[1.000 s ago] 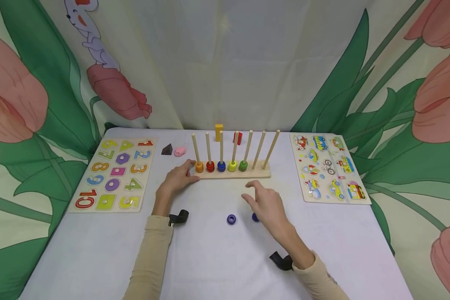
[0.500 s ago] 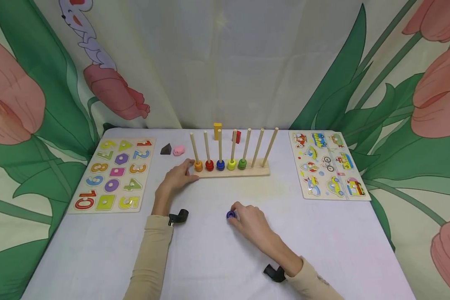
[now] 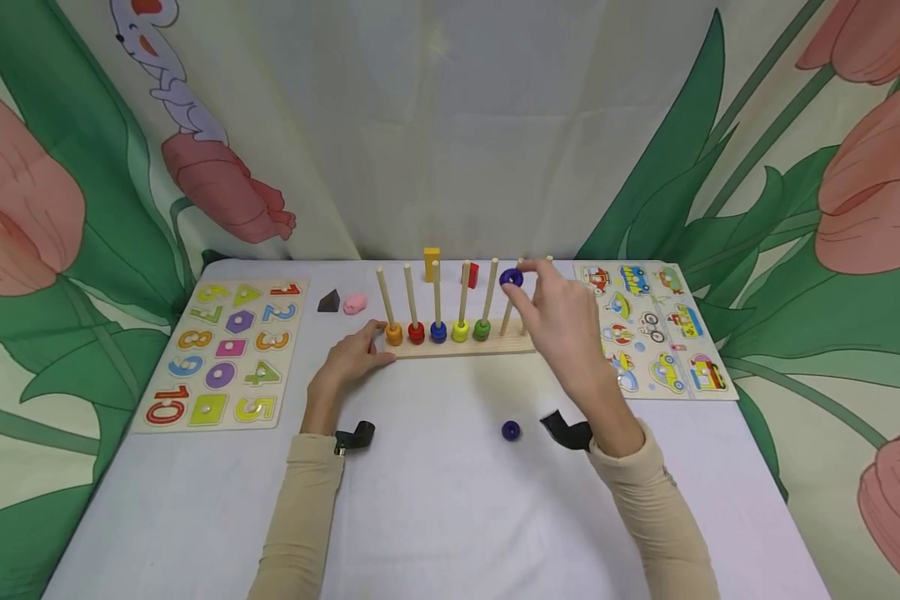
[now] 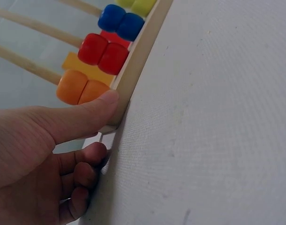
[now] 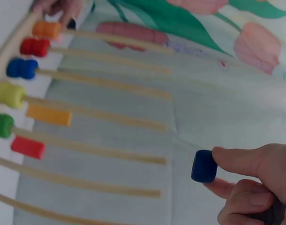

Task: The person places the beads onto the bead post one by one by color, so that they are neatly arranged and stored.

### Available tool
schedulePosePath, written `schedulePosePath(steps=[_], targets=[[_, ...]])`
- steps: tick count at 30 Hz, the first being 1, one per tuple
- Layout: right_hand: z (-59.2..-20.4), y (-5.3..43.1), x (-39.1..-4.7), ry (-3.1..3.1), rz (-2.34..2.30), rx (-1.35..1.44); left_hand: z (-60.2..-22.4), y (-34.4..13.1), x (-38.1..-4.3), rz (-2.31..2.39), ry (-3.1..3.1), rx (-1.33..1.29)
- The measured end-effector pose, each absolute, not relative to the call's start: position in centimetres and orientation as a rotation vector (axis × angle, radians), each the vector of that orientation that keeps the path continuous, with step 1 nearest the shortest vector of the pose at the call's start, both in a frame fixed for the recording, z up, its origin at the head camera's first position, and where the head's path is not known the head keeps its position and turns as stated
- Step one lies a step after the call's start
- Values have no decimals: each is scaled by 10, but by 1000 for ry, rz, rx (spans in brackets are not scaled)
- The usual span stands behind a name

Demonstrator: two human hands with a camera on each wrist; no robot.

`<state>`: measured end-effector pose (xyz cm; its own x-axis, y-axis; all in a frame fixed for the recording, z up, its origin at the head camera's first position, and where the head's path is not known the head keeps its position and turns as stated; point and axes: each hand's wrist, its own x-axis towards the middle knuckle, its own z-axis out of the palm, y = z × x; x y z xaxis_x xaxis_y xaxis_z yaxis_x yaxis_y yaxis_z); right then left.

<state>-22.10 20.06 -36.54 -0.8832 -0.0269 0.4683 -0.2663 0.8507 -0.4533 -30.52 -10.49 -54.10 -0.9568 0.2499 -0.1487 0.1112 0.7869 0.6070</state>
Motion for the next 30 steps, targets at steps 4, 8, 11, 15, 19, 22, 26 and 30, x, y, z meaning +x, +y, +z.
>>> schedulePosePath(steps=[4, 8, 11, 15, 19, 22, 26, 30], targets=[[-355, 207, -238, -2551, 725, 134, -542, -106, -305, 911, 2771, 272], [-361, 209, -251, -2617, 752, 75, -542, -105, -305, 913, 2762, 287], [-367, 210, -257, -2639, 747, 62, -541, -104, -305, 923, 2754, 294], [-373, 209, -257, -2604, 760, 75, -540, -104, -304, 936, 2753, 284], [-384, 209, -245, -2577, 781, 86, -540, -105, -304, 925, 2752, 291], [-400, 209, -230, -2603, 778, 116, -541, -105, -304, 922, 2759, 293], [-431, 208, -207, -2715, 771, 182, -541, -105, -304, 926, 2770, 286], [-468, 208, -181, -2872, 760, 210, -542, -105, -304, 939, 2759, 292]])
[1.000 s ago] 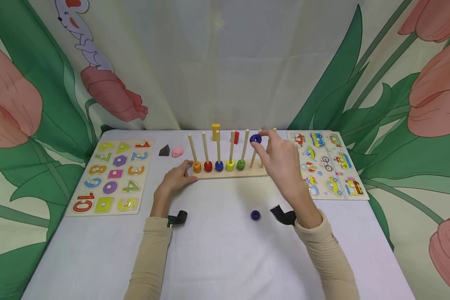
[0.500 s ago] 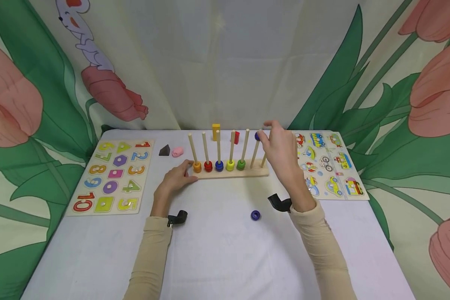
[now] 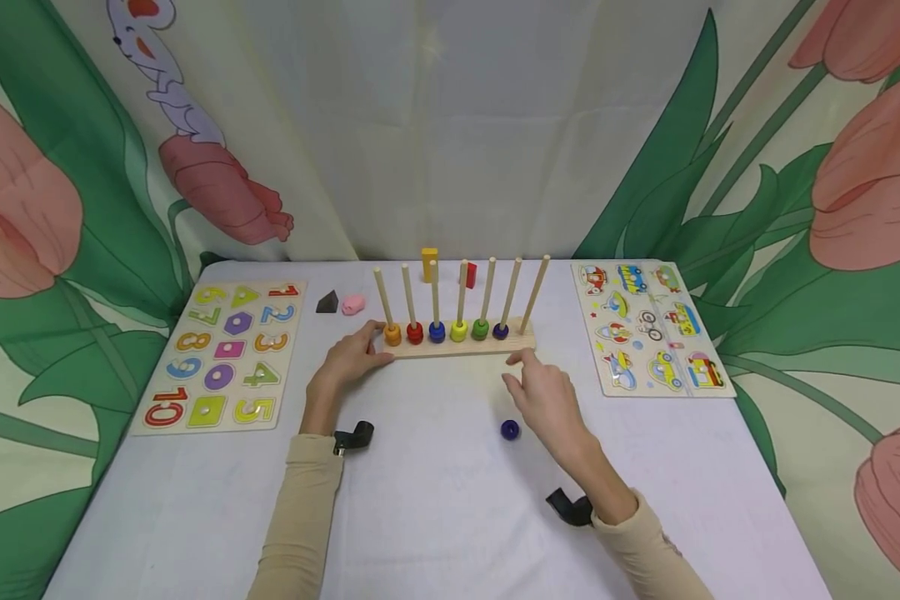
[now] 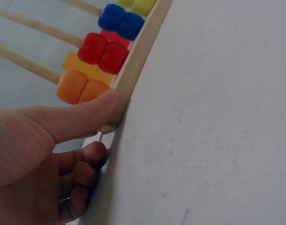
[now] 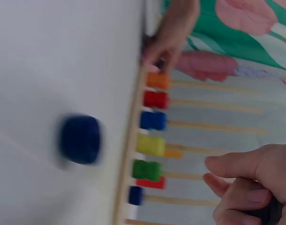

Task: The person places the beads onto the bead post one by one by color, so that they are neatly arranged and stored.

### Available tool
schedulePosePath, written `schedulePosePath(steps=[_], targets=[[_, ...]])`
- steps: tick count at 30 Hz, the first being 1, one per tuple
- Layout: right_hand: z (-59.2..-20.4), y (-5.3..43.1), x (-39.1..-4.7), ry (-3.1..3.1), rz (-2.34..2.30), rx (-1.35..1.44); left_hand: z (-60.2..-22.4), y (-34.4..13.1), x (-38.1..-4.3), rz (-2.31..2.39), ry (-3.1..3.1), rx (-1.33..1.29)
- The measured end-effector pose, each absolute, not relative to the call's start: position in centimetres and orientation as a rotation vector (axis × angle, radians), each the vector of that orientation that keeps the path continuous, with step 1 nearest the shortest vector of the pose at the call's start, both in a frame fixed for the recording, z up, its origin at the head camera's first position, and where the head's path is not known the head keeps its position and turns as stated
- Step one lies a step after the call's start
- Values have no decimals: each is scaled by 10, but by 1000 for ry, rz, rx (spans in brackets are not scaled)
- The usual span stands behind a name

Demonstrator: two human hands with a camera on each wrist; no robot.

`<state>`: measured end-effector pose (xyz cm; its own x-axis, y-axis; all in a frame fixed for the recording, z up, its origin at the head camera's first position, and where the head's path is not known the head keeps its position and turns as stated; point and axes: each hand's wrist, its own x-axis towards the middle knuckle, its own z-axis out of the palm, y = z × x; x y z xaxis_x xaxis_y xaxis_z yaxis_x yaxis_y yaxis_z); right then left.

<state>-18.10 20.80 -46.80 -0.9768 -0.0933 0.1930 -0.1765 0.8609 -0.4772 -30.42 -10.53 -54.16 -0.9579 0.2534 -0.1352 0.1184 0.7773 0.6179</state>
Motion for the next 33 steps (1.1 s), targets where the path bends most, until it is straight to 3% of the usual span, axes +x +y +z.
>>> schedulePosePath(steps=[7, 14, 33], targets=[[-512, 207, -149, -3116, 791, 94, -542, -107, -304, 932, 2770, 289], [-521, 208, -146, -3151, 714, 148, -542, -106, -304, 949, 2774, 303], [-378, 214, -220, -2659, 687, 165, -541, -104, -305, 933, 2761, 302]])
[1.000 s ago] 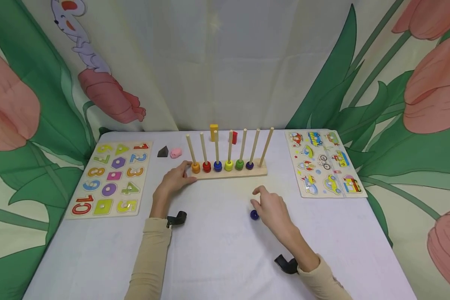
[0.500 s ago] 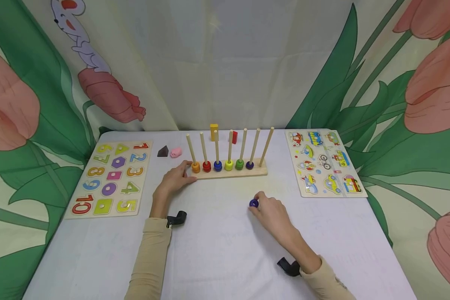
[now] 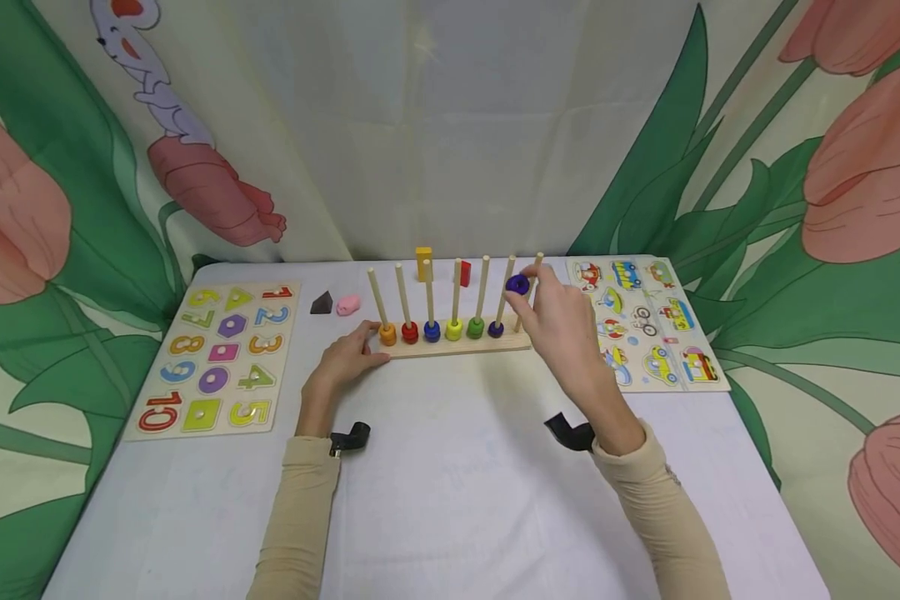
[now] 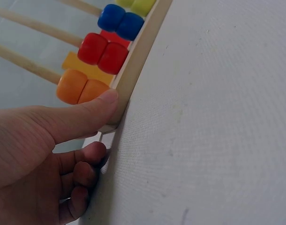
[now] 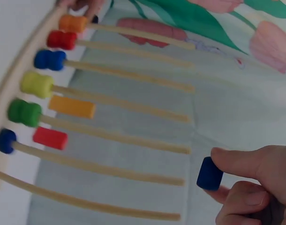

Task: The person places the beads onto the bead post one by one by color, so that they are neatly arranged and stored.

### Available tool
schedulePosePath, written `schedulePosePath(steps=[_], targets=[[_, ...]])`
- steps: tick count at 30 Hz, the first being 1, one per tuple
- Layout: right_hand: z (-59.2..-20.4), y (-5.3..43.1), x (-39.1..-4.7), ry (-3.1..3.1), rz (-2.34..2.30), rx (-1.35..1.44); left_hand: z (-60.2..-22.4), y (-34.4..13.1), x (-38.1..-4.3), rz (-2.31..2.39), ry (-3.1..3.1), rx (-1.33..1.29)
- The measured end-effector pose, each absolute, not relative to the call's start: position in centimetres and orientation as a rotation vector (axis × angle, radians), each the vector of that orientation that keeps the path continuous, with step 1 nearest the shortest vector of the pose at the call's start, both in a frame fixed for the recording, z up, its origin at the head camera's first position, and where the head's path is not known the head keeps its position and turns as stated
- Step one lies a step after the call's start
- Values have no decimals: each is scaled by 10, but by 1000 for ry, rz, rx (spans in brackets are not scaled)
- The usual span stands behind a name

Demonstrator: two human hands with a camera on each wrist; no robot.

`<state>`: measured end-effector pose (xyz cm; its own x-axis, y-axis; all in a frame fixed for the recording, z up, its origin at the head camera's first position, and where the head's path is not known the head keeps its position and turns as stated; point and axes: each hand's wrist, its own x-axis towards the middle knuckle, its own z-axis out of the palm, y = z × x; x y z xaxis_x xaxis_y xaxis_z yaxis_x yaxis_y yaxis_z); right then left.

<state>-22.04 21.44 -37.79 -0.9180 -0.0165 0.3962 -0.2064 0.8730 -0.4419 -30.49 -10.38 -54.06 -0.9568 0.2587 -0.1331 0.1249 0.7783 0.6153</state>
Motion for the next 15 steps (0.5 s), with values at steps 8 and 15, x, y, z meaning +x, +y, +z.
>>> schedulePosePath(steps=[8, 15], targets=[[-346, 214, -244, -2656, 634, 176, -540, -103, -303, 926, 2768, 280], [-347, 216, -253, -2786, 649, 132, -541, -100, -300, 942, 2742, 281]])
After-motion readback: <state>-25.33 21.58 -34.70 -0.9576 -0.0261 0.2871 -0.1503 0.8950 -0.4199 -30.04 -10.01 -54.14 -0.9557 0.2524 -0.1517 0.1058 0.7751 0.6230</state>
